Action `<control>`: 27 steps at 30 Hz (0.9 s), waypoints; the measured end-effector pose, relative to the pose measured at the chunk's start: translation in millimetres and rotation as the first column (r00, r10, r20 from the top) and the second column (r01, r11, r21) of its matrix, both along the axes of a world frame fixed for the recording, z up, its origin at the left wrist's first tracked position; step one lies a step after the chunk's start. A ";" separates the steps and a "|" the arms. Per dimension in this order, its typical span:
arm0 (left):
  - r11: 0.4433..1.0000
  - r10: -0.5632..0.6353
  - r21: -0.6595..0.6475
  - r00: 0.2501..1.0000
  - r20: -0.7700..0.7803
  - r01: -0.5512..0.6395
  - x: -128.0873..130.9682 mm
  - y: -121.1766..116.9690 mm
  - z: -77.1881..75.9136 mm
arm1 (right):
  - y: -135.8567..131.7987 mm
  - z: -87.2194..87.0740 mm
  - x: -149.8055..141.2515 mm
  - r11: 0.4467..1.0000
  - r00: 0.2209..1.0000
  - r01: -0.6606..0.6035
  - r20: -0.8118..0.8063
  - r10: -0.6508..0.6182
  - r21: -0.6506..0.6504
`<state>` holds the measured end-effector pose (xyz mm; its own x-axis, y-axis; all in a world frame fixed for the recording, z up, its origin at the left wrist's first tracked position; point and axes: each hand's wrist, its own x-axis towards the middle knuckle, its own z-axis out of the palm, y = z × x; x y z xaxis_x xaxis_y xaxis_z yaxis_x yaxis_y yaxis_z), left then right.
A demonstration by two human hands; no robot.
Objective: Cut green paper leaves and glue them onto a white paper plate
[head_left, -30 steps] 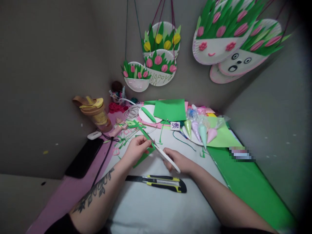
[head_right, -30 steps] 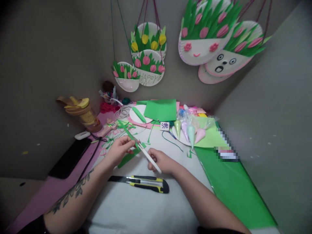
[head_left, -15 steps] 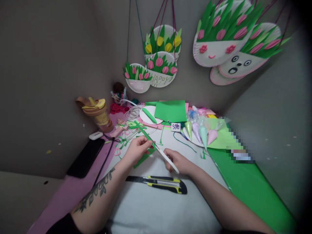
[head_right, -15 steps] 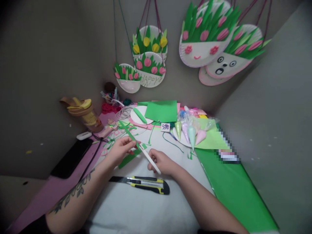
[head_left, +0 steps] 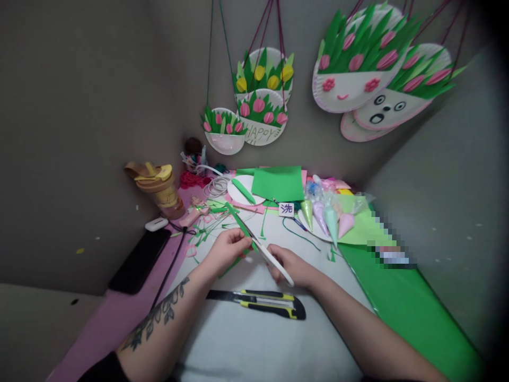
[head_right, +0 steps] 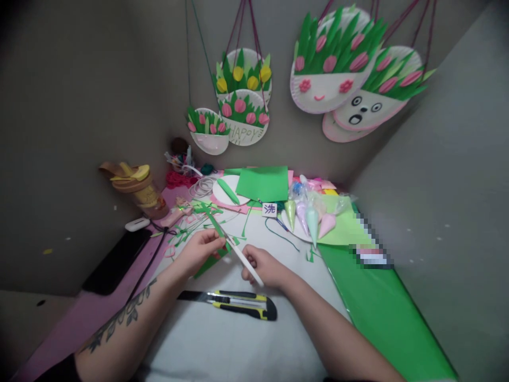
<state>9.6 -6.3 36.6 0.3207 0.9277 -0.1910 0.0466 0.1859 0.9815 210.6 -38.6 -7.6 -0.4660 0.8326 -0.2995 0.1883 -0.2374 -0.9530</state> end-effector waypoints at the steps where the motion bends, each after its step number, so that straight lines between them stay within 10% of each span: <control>1: 1.000 0.000 -0.001 1.000 -0.003 0.000 0.2 -0.1 0.1 | 0.1 0.1 0.0 1.000 1.000 0.000 -0.001 0.000 -0.001; 19: 1.000 0.005 0.010 1.000 -0.004 -0.005 -1.1 1.0 -0.5 | -0.5 2.3 -1.1 1.000 1.000 -0.005 0.006 0.005 -0.023; 27: 0.902 0.340 0.337 0.925 -0.169 -0.270 -21.2 16.9 -4.8 | 2.3 6.3 8.8 0.999 0.998 -0.047 -0.038 0.047 0.004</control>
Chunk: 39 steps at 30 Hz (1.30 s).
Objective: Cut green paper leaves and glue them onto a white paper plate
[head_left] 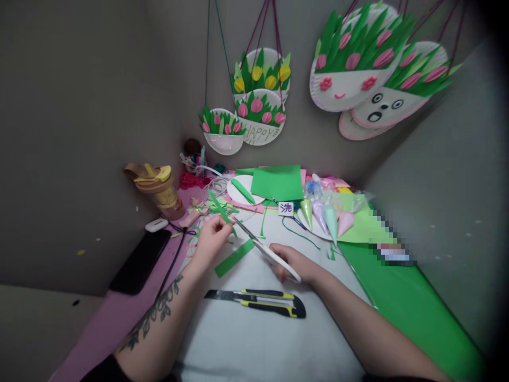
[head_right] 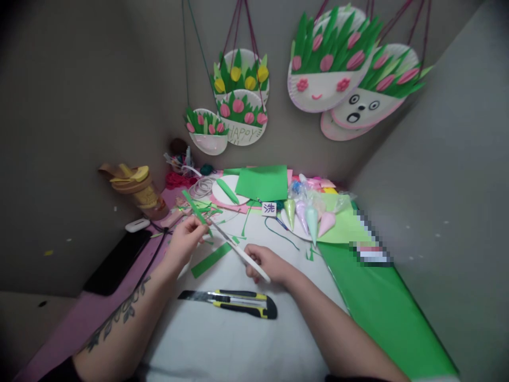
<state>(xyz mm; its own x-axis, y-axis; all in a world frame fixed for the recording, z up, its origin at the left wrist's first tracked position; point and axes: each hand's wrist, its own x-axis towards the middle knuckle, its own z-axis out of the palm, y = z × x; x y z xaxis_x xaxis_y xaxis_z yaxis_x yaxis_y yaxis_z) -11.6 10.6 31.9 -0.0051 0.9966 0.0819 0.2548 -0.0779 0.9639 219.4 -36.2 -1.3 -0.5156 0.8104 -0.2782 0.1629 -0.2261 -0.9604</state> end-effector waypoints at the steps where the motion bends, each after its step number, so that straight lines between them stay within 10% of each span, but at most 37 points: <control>1: 0.998 -0.005 0.059 0.993 -0.115 0.012 -1.2 -0.5 -0.3 | -0.5 -0.2 -0.3 0.999 0.999 0.027 -0.047 -0.026 0.021; 6: 0.917 -0.101 0.194 0.674 -0.732 0.348 4.5 -11.4 -2.1 | -4.0 -0.9 -11.7 0.958 0.934 0.268 -0.273 -0.233 0.101; 10: 0.805 -0.066 0.166 0.363 -0.929 0.570 11.9 -16.0 -3.7 | -3.6 0.8 -19.5 0.847 0.824 0.531 -0.232 -0.517 0.001; 18: 0.704 -0.054 0.118 0.219 -0.974 0.700 14.5 -13.9 -8.6 | -1.1 12.6 -19.4 0.776 0.768 0.630 -0.155 -0.621 0.012; 22: 0.738 -0.033 0.192 0.319 -0.947 0.647 13.0 -12.2 -9.1 | 1.6 8.9 -20.3 0.733 0.732 0.679 -0.129 -0.669 0.053; 27: 0.856 0.114 0.409 0.657 -0.745 0.316 15.3 -20.2 -5.1 | 3.0 4.2 -18.8 0.615 0.644 0.765 -0.263 -0.718 0.192; 32: 0.937 -0.346 -0.046 0.912 -0.221 0.345 33.1 -35.0 -10.8 | -3.5 7.3 -23.2 0.574 0.638 0.769 -0.268 -0.722 0.283; 39: 0.960 -0.163 -0.203 0.973 0.165 0.195 40.5 -36.6 -17.5 | -12.2 3.3 -33.4 0.661 0.718 0.693 -0.191 -0.669 0.288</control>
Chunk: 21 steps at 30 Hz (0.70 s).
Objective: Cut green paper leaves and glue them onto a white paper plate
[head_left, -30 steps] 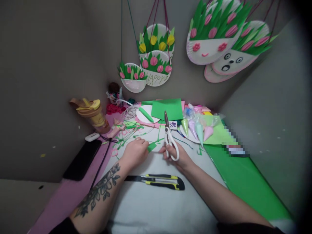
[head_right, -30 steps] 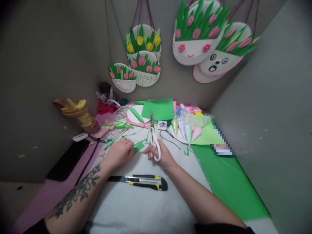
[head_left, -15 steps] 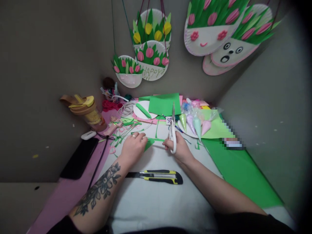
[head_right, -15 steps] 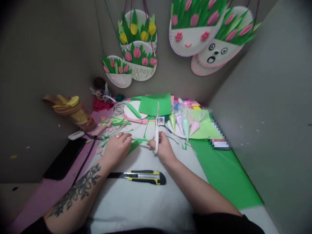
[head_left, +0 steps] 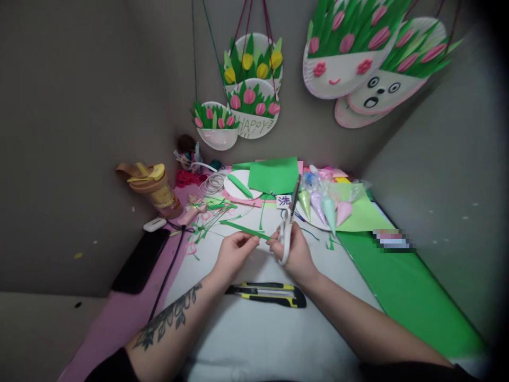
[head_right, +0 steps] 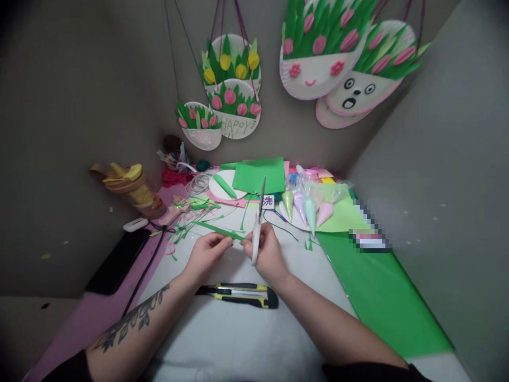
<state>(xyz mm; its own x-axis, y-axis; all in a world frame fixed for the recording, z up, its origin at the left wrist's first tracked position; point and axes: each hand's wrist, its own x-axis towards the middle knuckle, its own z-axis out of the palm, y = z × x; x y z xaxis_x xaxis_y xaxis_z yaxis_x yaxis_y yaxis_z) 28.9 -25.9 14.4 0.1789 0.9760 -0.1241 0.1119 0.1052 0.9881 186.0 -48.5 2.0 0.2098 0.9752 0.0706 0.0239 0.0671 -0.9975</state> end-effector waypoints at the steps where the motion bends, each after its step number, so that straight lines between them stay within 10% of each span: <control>1: 1.000 0.018 -0.008 1.000 -0.005 -0.018 -0.7 0.4 0.2 | -0.1 -1.5 -0.2 1.000 1.000 -0.011 0.004 0.011 -0.010; 21: 0.999 -0.006 0.046 1.000 0.014 0.005 -0.3 0.5 5.4 | -2.0 0.8 -1.7 0.974 0.980 -0.195 0.006 0.197 -0.114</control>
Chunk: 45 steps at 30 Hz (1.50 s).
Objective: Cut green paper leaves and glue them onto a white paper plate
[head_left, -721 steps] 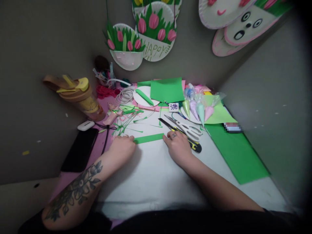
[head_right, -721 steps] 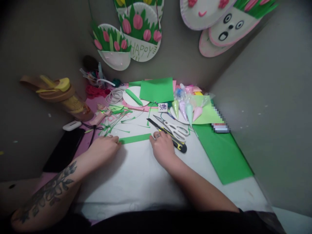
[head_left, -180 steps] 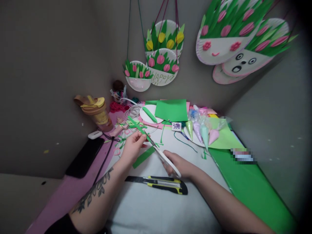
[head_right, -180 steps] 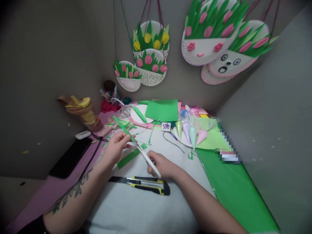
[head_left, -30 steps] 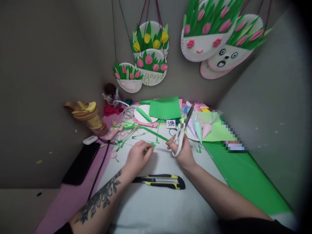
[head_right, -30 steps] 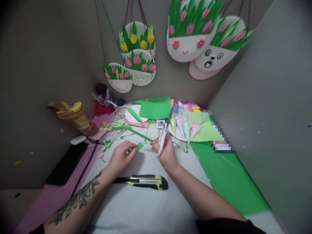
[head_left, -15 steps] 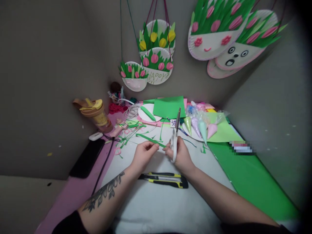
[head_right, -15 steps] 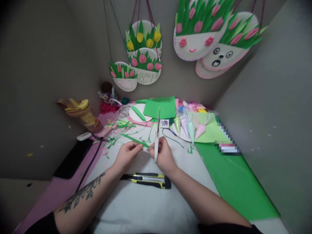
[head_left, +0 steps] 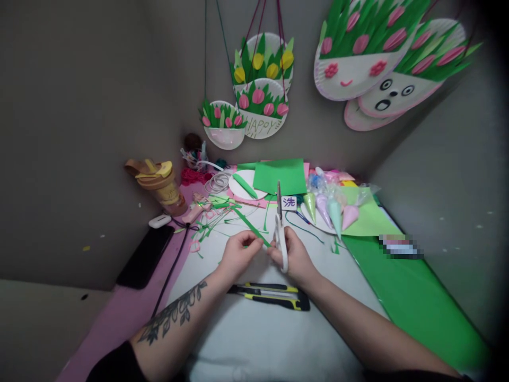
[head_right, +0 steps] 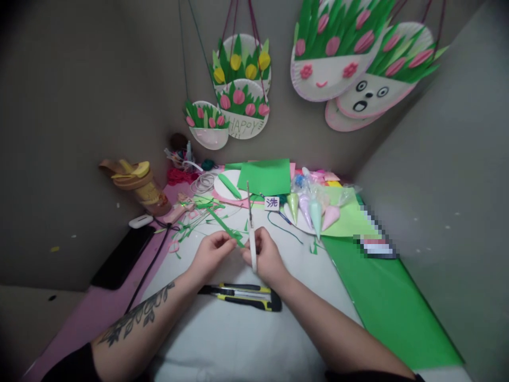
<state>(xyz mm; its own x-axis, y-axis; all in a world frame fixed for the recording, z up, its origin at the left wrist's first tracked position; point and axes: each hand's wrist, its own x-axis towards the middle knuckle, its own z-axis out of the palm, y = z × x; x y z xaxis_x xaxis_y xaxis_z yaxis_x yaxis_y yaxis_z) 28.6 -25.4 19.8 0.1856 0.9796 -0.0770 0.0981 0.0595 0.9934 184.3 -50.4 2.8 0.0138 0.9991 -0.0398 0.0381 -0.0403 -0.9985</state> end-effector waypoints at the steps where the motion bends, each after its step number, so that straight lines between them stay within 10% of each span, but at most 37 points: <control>1: 0.999 0.046 0.005 0.999 0.027 -0.046 -2.2 2.0 0.3 | -0.3 0.9 0.1 1.000 1.000 -0.028 -0.014 0.028 -0.011; 6: 0.936 0.338 0.001 0.901 0.271 -0.351 -18.6 17.1 7.8 | -2.8 1.5 2.5 0.959 0.960 -0.276 -0.070 0.271 -0.072; 14: 0.866 0.424 0.073 0.803 0.420 -0.495 -36.4 27.2 18.5 | -6.0 11.5 8.6 0.827 0.839 -0.537 -0.005 0.544 -0.165; 45: 0.926 0.375 -0.015 0.916 0.142 -0.377 -29.1 19.6 16.7 | -5.3 9.2 6.7 0.806 0.811 -0.518 0.136 0.569 -0.285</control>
<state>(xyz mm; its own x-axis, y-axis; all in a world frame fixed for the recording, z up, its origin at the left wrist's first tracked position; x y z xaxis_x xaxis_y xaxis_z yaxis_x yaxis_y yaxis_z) -0.6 -5.8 36.5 -0.1888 0.9799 -0.0650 -0.0692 0.0527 0.9962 191.0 -55.8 12.0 -0.4959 0.8072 -0.3202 0.3227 -0.1710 -0.9309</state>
